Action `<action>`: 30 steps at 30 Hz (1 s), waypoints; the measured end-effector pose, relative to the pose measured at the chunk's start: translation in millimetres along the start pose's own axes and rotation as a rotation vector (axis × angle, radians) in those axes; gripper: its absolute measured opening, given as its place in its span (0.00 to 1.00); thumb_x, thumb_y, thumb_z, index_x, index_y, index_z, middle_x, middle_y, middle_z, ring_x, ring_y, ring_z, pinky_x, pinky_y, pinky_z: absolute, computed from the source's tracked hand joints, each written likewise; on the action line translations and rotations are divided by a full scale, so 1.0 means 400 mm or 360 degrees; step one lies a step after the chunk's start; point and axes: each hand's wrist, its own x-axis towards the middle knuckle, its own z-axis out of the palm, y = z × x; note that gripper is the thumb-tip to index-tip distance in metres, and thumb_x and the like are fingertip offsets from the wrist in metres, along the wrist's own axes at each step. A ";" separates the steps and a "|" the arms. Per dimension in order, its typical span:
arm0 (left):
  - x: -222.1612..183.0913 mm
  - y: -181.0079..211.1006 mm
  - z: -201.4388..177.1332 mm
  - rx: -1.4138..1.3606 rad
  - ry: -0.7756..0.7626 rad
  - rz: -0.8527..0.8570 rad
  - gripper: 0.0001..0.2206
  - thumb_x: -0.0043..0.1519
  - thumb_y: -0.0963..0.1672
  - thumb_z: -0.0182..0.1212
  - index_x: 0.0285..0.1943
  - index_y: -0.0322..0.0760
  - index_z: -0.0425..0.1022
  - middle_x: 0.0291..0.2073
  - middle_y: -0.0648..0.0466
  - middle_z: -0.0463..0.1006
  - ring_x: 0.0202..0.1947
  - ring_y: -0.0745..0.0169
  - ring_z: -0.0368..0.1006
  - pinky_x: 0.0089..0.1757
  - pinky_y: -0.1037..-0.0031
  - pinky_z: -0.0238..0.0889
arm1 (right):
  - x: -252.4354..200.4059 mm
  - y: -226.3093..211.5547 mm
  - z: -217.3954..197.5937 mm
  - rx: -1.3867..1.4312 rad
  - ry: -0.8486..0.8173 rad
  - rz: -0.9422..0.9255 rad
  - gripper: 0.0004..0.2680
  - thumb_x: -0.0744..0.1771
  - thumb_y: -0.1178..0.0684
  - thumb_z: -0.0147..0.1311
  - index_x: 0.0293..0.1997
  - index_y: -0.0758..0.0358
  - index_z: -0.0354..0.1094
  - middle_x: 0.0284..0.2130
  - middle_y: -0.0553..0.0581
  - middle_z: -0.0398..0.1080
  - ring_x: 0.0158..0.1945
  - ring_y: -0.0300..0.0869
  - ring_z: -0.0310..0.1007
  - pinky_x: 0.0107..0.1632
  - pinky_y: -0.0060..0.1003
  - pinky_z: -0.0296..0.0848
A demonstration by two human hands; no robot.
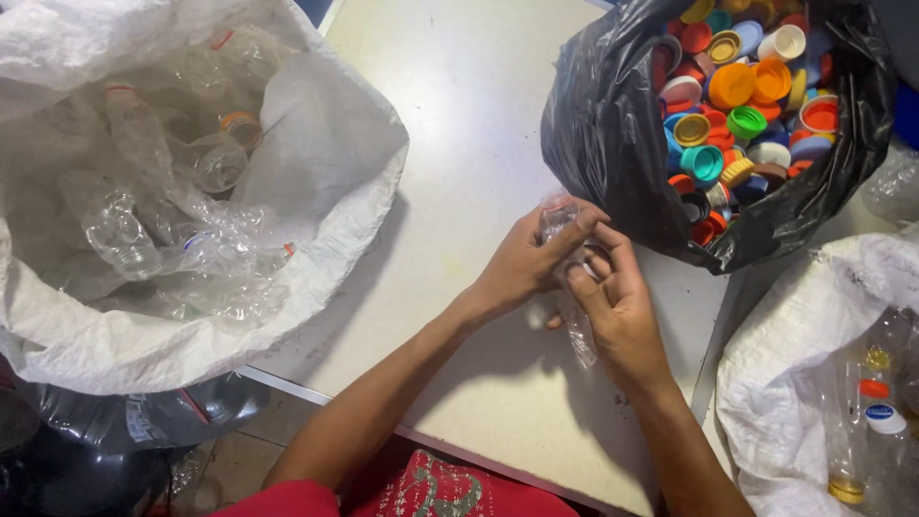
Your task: Removing caps and sorting plastic bottles for recycling.
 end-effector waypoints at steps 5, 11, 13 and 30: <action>0.004 -0.025 -0.014 -0.0085 0.0219 0.0064 0.26 0.67 0.60 0.54 0.49 0.34 0.76 0.36 0.54 0.77 0.35 0.67 0.74 0.35 0.76 0.68 | -0.020 0.040 0.010 -0.0817 0.0059 0.0171 0.17 0.68 0.51 0.51 0.63 0.63 0.54 0.43 0.62 0.76 0.38 0.45 0.78 0.35 0.42 0.76; -0.005 -0.003 -0.013 -0.0028 0.0229 0.0152 0.27 0.66 0.60 0.53 0.44 0.33 0.77 0.31 0.52 0.82 0.36 0.65 0.83 0.39 0.74 0.78 | -0.029 0.099 0.029 -0.1522 0.0216 -0.0136 0.09 0.69 0.52 0.50 0.46 0.68 0.66 0.29 0.62 0.75 0.31 0.47 0.79 0.37 0.46 0.76; -0.006 0.008 -0.012 0.0005 0.0245 0.0118 0.27 0.65 0.60 0.54 0.43 0.32 0.77 0.30 0.51 0.83 0.35 0.63 0.84 0.39 0.73 0.79 | -0.031 0.081 0.043 -0.1551 0.0223 -0.0012 0.08 0.67 0.52 0.51 0.43 0.67 0.67 0.24 0.61 0.74 0.27 0.48 0.78 0.35 0.46 0.76; -0.012 0.018 -0.010 -0.0391 -0.0276 0.0076 0.30 0.69 0.61 0.49 0.47 0.30 0.74 0.33 0.44 0.83 0.36 0.55 0.83 0.42 0.66 0.80 | -0.122 0.181 0.021 0.1398 -0.0965 0.0247 0.22 0.66 0.45 0.54 0.58 0.78 0.62 0.34 0.70 0.75 0.35 0.49 0.78 0.35 0.37 0.79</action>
